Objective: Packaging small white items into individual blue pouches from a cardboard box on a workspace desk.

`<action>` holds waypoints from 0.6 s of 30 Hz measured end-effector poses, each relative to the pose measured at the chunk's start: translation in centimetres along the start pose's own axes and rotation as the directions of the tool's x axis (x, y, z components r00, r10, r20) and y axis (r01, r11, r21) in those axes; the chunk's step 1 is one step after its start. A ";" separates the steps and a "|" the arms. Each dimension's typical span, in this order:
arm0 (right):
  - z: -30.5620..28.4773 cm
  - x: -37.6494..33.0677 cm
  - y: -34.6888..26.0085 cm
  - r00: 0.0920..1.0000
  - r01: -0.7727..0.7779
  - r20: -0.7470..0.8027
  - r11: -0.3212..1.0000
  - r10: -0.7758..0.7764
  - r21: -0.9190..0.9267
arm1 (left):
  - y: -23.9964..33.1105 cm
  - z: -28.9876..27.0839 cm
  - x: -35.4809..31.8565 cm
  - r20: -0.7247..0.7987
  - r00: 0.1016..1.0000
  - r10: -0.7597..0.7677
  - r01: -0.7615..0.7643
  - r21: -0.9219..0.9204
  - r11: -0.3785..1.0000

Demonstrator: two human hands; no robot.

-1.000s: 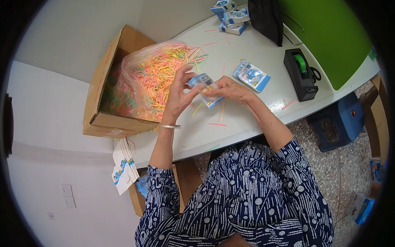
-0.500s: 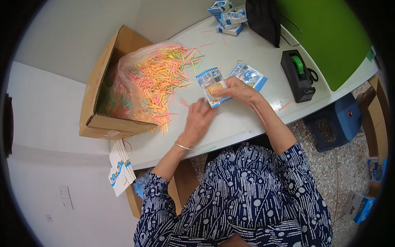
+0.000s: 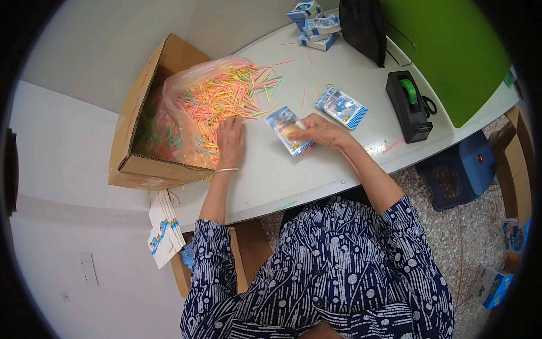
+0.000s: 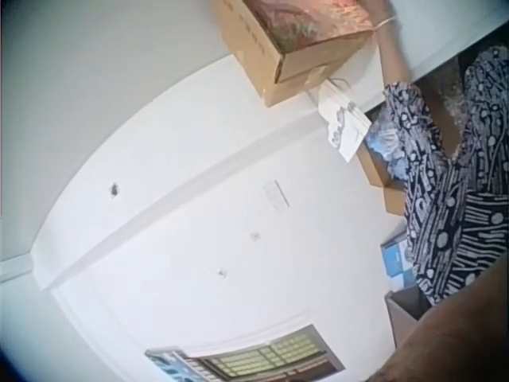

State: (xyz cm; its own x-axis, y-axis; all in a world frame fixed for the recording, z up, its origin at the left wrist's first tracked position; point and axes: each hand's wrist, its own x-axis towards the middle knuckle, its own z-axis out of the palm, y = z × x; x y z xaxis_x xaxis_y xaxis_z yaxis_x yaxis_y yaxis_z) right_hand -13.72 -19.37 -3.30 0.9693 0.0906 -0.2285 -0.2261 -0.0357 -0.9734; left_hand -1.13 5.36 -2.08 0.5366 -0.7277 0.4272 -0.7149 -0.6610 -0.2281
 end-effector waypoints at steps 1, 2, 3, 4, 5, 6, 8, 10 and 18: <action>0.1 0.2 0.3 1.000 0.000 -0.003 1.000 0.000 0.004 | 0.9 -0.8 0.4 -0.049 0.993 -0.108 0.091 -0.271 0.958; 0.4 0.0 0.5 1.000 0.005 0.015 1.000 -0.006 0.019 | 1.7 -1.4 0.6 -0.065 0.971 -0.229 0.162 -0.525 0.835; 0.7 -0.1 0.7 0.999 0.010 0.032 0.999 -0.011 0.035 | 2.5 -1.6 1.0 0.142 0.948 -0.286 0.284 -0.783 0.553; 0.8 -0.4 0.5 0.999 0.004 0.032 0.999 -0.006 0.034 | 4.0 -2.0 1.1 0.146 0.947 -0.286 0.287 -0.785 0.549; 1.0 -0.8 -0.5 0.991 0.004 0.131 1.000 -0.004 0.001 | 5.6 -3.1 0.9 0.224 0.950 -0.217 0.296 -0.868 0.398; 1.1 -1.3 -1.2 0.974 0.005 0.227 0.999 0.002 -0.032 | 6.5 -3.8 0.6 0.287 0.949 -0.131 0.311 -0.921 0.234; 1.0 -1.9 -1.8 0.979 0.152 0.177 0.946 -0.104 -0.285 | 6.4 -3.7 -0.1 0.377 0.920 -0.106 0.389 -0.912 0.129; 0.3 -2.5 -2.6 0.951 0.268 0.009 0.814 -0.308 -0.515 | 5.7 -3.3 -1.0 0.462 0.884 -0.078 0.465 -0.885 0.023; -7.0 -2.6 1.4 0.623 -0.228 -0.574 0.579 -0.531 -0.783 | 7.9 -3.8 -1.2 0.065 0.992 -0.105 0.123 -0.620 0.775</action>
State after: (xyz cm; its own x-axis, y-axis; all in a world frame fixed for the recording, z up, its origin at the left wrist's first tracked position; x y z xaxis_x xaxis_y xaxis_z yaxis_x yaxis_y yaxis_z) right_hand -15.89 -26.67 -3.96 0.7797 -0.4955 0.3827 -0.2762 -0.8208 -0.5001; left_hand -9.12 1.72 -1.03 0.6368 -0.6646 0.3909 -0.7661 -0.4880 0.4183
